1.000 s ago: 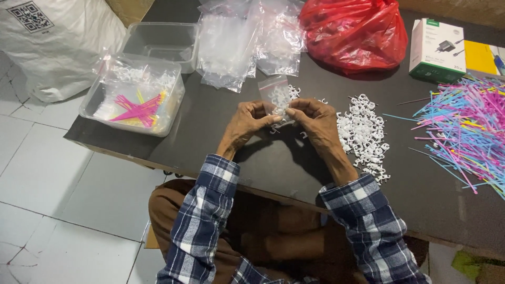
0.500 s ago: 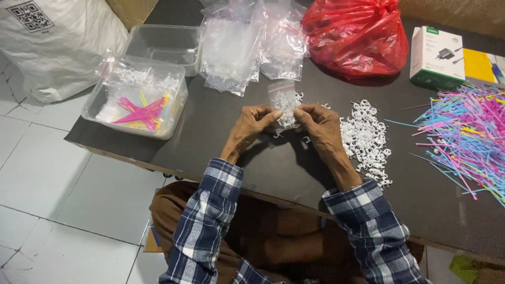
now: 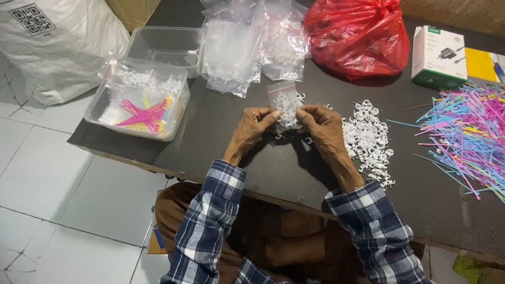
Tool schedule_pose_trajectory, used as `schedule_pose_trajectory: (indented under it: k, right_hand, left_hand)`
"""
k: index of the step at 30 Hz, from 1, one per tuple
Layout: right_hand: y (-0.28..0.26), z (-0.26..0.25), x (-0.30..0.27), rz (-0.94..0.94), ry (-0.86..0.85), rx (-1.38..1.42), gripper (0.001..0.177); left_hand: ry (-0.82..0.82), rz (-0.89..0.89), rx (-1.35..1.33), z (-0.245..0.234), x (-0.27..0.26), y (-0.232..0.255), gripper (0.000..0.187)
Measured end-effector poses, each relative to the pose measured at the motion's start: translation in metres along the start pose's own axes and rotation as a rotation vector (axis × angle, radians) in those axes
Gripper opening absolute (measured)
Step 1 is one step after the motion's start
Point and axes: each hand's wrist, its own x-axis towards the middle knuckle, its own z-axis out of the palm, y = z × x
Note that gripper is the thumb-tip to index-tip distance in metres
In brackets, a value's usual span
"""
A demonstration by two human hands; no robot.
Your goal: Sorting and packing small plastic cable clips and colorful ties into plastic bags.
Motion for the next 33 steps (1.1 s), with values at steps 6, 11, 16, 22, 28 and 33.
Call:
schedule_pose_trajectory:
  k: [6, 11, 16, 22, 28, 33]
  right_hand:
    - [0.002, -0.001, 0.002, -0.008, -0.016, 0.002, 0.024]
    - [0.002, -0.002, 0.000, 0.009, -0.017, -0.013, 0.025]
    - [-0.002, 0.000, -0.003, 0.012, -0.001, -0.003, 0.026]
    - [0.017, -0.004, 0.005, -0.034, -0.035, -0.069, 0.027]
    - [-0.005, 0.007, -0.006, -0.063, -0.061, -0.111, 0.031]
    - [0.006, 0.003, -0.002, -0.078, -0.055, -0.125, 0.049]
  left_hand:
    - [-0.009, -0.036, -0.094, 0.002, -0.006, 0.008, 0.030]
    - [0.020, 0.016, -0.080, 0.005, -0.005, 0.004, 0.029]
    - [0.034, 0.026, -0.048, 0.008, -0.006, 0.005, 0.030]
    - [0.111, 0.072, -0.058, 0.012, -0.015, 0.017, 0.026]
    - [0.162, 0.042, -0.086, 0.014, -0.020, 0.018, 0.025]
    - [0.175, 0.012, -0.135, 0.010, -0.025, 0.012, 0.020]
